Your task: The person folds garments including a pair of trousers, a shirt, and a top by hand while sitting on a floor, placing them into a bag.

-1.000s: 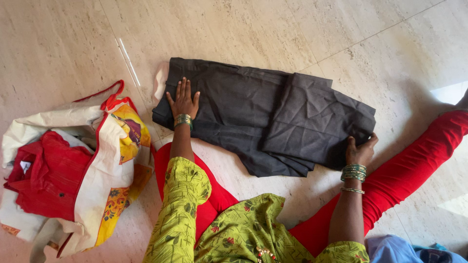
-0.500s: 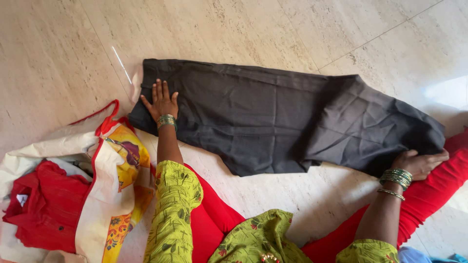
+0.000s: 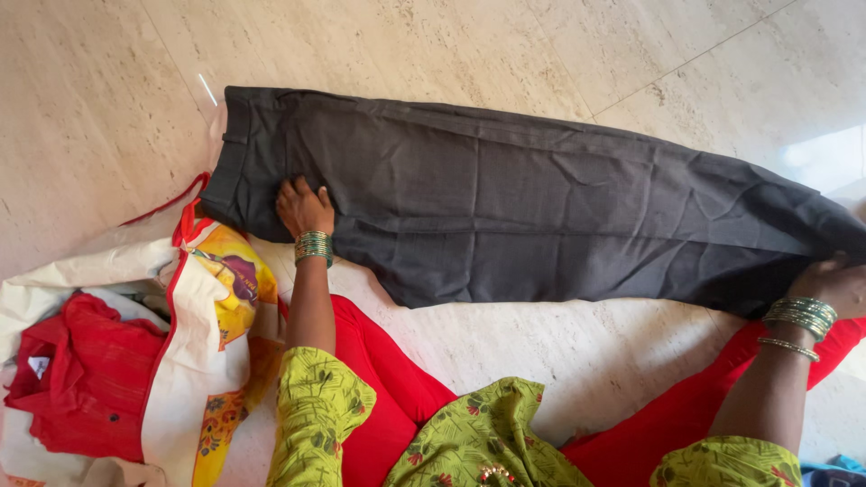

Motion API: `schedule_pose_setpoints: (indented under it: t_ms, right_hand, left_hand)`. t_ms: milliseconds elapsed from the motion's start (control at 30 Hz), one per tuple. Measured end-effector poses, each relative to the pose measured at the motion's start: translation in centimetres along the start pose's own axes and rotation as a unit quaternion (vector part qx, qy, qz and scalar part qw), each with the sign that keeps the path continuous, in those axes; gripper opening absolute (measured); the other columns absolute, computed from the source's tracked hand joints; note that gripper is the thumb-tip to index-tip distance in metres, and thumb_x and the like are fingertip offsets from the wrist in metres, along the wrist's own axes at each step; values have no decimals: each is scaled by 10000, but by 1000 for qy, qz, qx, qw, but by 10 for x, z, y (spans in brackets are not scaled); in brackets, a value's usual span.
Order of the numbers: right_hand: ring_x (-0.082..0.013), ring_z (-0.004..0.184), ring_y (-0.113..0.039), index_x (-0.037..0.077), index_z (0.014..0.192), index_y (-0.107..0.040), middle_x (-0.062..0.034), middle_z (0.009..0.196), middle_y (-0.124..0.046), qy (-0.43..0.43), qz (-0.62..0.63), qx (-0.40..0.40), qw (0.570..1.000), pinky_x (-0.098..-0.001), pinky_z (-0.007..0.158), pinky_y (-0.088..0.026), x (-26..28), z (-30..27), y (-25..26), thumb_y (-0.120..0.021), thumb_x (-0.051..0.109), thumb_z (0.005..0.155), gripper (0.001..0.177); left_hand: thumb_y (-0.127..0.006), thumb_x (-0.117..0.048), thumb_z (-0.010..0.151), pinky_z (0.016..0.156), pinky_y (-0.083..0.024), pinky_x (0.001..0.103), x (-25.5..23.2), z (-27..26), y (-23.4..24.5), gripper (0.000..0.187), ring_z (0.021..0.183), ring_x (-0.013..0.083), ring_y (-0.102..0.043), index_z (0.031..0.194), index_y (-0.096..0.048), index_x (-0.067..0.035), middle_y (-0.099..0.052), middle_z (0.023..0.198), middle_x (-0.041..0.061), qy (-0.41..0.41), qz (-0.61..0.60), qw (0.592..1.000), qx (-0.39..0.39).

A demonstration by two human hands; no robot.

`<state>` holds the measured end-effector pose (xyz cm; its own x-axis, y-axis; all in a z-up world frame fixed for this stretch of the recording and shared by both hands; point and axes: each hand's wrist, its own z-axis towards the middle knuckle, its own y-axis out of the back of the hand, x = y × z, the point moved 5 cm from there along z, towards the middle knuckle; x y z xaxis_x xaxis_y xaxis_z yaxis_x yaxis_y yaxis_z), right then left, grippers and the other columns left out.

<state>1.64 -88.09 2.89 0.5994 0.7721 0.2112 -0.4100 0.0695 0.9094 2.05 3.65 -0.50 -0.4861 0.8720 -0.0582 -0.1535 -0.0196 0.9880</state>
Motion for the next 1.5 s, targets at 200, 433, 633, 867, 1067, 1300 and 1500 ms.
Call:
schedule_pose_setpoints:
  t_ms: [200, 433, 633, 867, 1067, 1300, 1500]
  right_hand:
    - [-404, 1312, -543, -52, 1458, -522, -210, 1477, -580, 114, -6, -11, 993, -575, 1021, -415, 37, -43, 21, -713, 67, 905, 597]
    - [-416, 1627, -173, 156, 1379, -590, -208, 1710, -331, 235, 12, 63, 970, -700, 1219, -91, 149, -173, 3, -738, 372, 1013, 450]
    - [-391, 1610, -109, 231, 1521, -515, -136, 1738, -234, 324, 113, 200, 918, -790, 1151, 6, 281, -248, 7, -547, 560, 1034, 588]
    - [-356, 1589, -100, 287, 1589, -391, -85, 1723, -206, 358, 119, 247, 893, -813, 1102, 84, 300, -237, -16, -383, 687, 989, 721]
    - [-329, 1598, -113, 196, 1606, -358, -31, 1722, -232, 222, 49, 222, 948, -776, 1130, 74, 301, -186, -67, -484, 583, 1010, 722]
    - [-291, 1454, -373, 121, 1529, -494, -86, 1531, -499, 421, 106, 208, 876, -652, 1210, -117, 428, -205, -61, -650, 386, 964, 643]
    - [-257, 1154, -617, 142, 1118, -671, -70, 1084, -711, 515, 81, 159, 838, -505, 1186, -354, 460, -218, -7, -623, 251, 1029, 149]
  left_hand:
    - [-658, -349, 953, 1150, -260, 683, -73, -63, 16, 469, 1436, 354, -406, 1357, -608, -115, -405, 1578, 174, -35, -42, 994, 95]
    - [-470, -627, 927, 1128, -90, 730, -180, -227, 33, 835, 1527, 370, -131, 1550, -372, -81, -145, 1659, 239, -179, -55, 967, 171]
    - [-415, -565, 1013, 1198, -73, 700, -190, -262, 45, 741, 1576, 359, -157, 1589, -374, -101, -178, 1699, 197, -165, -68, 983, 46]
    - [-415, -538, 1002, 1196, -70, 699, -190, -260, 41, 716, 1573, 350, -172, 1577, -399, -112, -198, 1696, 188, -158, -86, 983, 39]
    - [-402, -541, 998, 1194, -71, 694, -190, -260, 37, 706, 1570, 342, -162, 1568, -406, -124, -196, 1695, 178, -149, -72, 985, 49]
    - [-417, -531, 993, 1202, -78, 691, -190, -261, 33, 697, 1576, 338, -169, 1556, -432, -119, -201, 1698, 177, -139, -89, 985, 57]
    - [-432, -526, 987, 1199, -79, 695, -190, -261, 32, 684, 1569, 343, -185, 1535, -459, -118, -207, 1696, 177, -136, -98, 984, 66]
